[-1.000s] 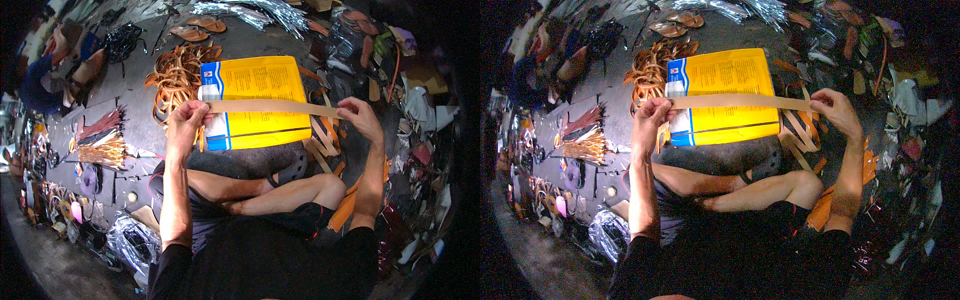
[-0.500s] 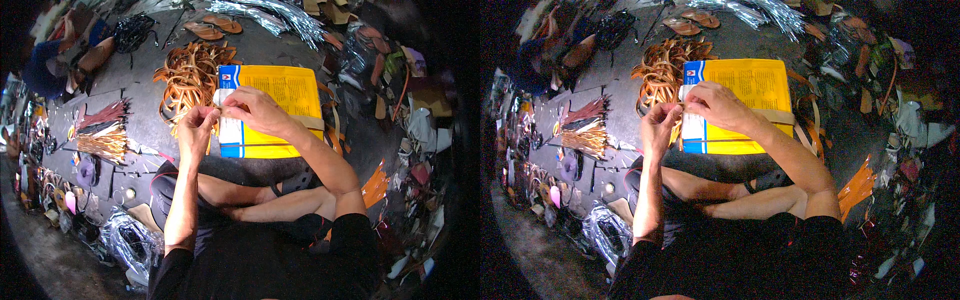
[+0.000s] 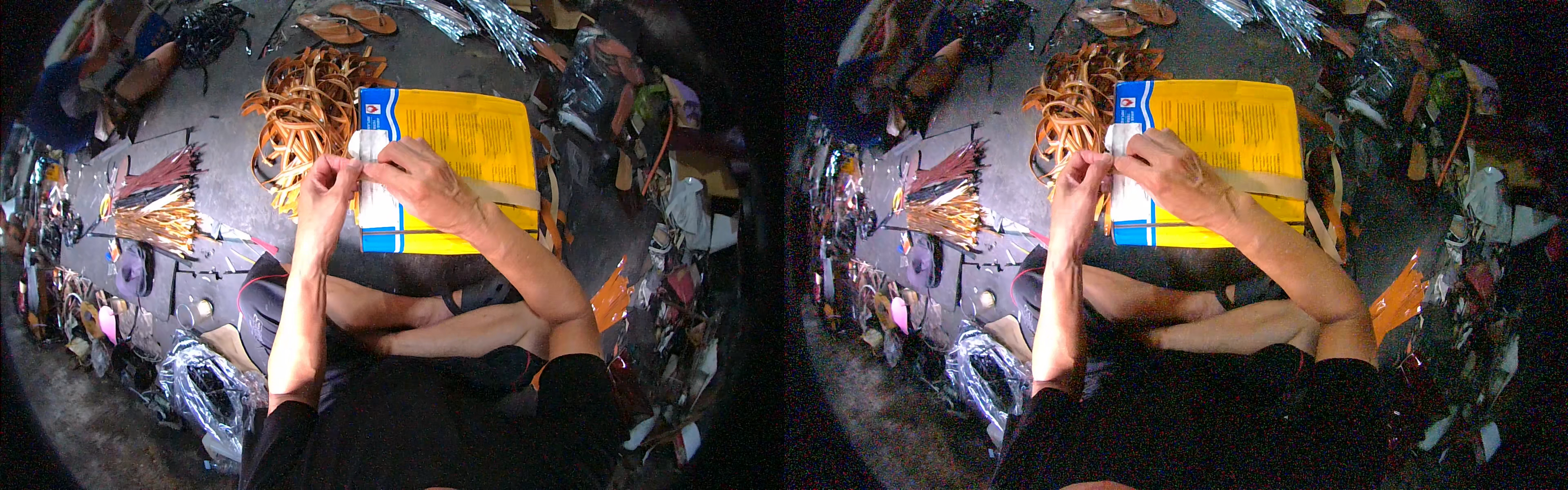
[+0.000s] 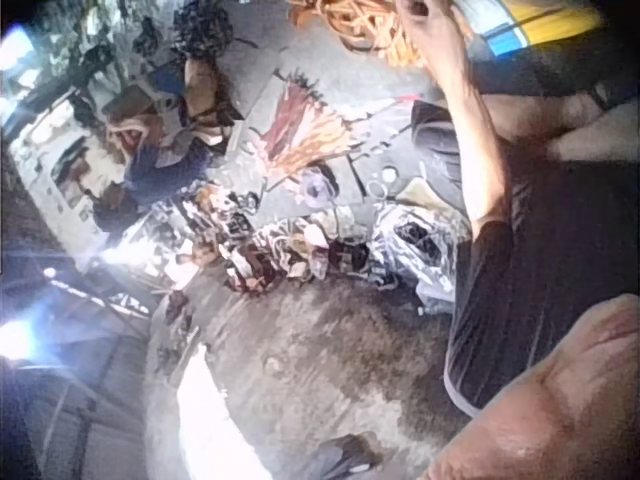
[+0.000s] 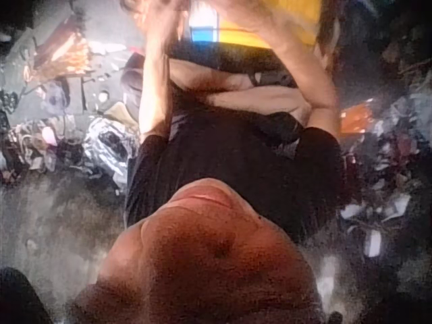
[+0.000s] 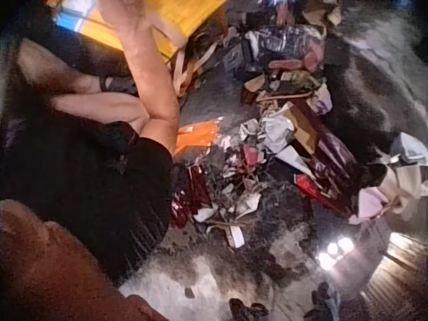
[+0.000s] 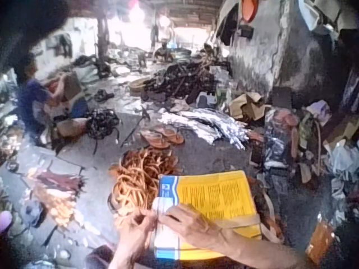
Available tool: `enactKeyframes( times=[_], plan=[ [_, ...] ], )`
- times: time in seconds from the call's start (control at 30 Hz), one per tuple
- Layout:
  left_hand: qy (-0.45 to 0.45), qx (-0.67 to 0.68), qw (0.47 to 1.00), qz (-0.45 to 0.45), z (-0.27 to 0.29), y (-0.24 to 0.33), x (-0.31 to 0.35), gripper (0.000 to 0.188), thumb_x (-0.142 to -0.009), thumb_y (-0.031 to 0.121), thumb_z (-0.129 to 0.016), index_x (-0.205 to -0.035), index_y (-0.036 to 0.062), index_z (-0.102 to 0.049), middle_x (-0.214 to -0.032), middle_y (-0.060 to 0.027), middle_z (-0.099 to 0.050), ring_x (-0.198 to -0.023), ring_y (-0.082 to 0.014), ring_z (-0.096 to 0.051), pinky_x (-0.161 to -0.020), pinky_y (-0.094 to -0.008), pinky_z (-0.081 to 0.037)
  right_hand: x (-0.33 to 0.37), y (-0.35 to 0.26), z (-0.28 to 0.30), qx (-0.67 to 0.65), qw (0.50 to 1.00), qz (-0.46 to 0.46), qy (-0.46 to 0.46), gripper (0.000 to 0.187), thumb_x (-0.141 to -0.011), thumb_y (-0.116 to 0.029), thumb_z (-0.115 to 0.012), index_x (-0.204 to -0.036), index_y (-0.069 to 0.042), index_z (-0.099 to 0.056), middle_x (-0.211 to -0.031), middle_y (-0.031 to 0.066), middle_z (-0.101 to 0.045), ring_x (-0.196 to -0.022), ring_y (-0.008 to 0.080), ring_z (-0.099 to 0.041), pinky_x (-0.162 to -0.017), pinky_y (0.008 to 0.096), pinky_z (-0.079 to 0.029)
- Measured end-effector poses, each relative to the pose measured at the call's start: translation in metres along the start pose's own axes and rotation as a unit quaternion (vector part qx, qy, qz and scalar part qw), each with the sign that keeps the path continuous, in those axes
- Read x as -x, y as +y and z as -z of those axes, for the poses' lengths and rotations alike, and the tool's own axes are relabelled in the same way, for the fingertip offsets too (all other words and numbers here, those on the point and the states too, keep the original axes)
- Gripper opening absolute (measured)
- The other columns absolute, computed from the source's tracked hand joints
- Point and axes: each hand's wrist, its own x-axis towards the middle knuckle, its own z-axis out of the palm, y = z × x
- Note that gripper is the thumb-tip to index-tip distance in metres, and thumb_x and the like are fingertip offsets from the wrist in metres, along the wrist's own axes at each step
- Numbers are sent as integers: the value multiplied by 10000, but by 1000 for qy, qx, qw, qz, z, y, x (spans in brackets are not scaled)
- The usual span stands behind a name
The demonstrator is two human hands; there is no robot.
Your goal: The person sits on the floor and repeatedly pulls long tan leather strips through a yellow box with a sharp edge to cut them into shorter pieces. The cut pieces are placed in a pile on the floor.
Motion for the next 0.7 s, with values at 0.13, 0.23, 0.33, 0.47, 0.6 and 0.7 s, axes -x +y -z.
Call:
enactKeyframes(
  times=[0.13,0.23,0.33,0.47,0.6,0.7],
  plan=[
    [24,5,1000,12,0,-2,-1,189,-922,223,-593,-871,42,-581,-743,24,-557,-668,-49,-478,-622,-199,-393,-4,-8,-1,-102,992,-74,30,195,-757,-89,-699,-929,-39,-623,-870,94,-582,-839,283,-573,-740,381,-462],
    [15,149,988,42,2,-2,10,180,-923,198,-605,-904,19,-613,-741,33,-575,-673,-43,-499,-634,-200,-419,-2,-7,-2,-113,987,-103,45,184,-753,-100,-708,-909,-41,-629,-864,93,-583,-830,285,-573,-744,386,-459],
    [15,-21,999,-45,2,-2,15,169,-906,189,-638,-908,19,-634,-766,25,-600,-698,-46,-522,-661,-195,-430,-1,-6,-5,-111,987,-105,53,156,-757,-97,-707,-885,-42,-636,-846,88,-585,-817,280,-576,-735,381,-459],
    [41,-16,998,-53,0,-10,7,155,-892,182,-656,-899,27,-648,-762,21,-607,-687,-44,-516,-651,-187,-419,-5,-4,-4,-97,991,-84,48,145,-757,-86,-706,-882,-44,-647,-826,79,-585,-799,268,-579,-720,376,-464],
    [11,133,991,15,6,-23,-1,137,-893,186,-647,-891,49,-645,-755,19,-607,-671,-51,-515,-642,-189,-408,-4,-4,-3,-115,989,-71,54,161,-754,-65,-708,-903,-40,-654,-826,79,-588,-792,264,-586,-705,363,-476],
    [14,172,984,46,8,-25,-4,122,-894,184,-641,-886,62,-642,-759,16,-611,-674,-57,-523,-642,-195,-409,-4,-4,-3,-119,989,-70,54,175,-748,-49,-714,-912,-34,-655,-836,86,-594,-788,267,-593,-689,352,-485]
  ],
)
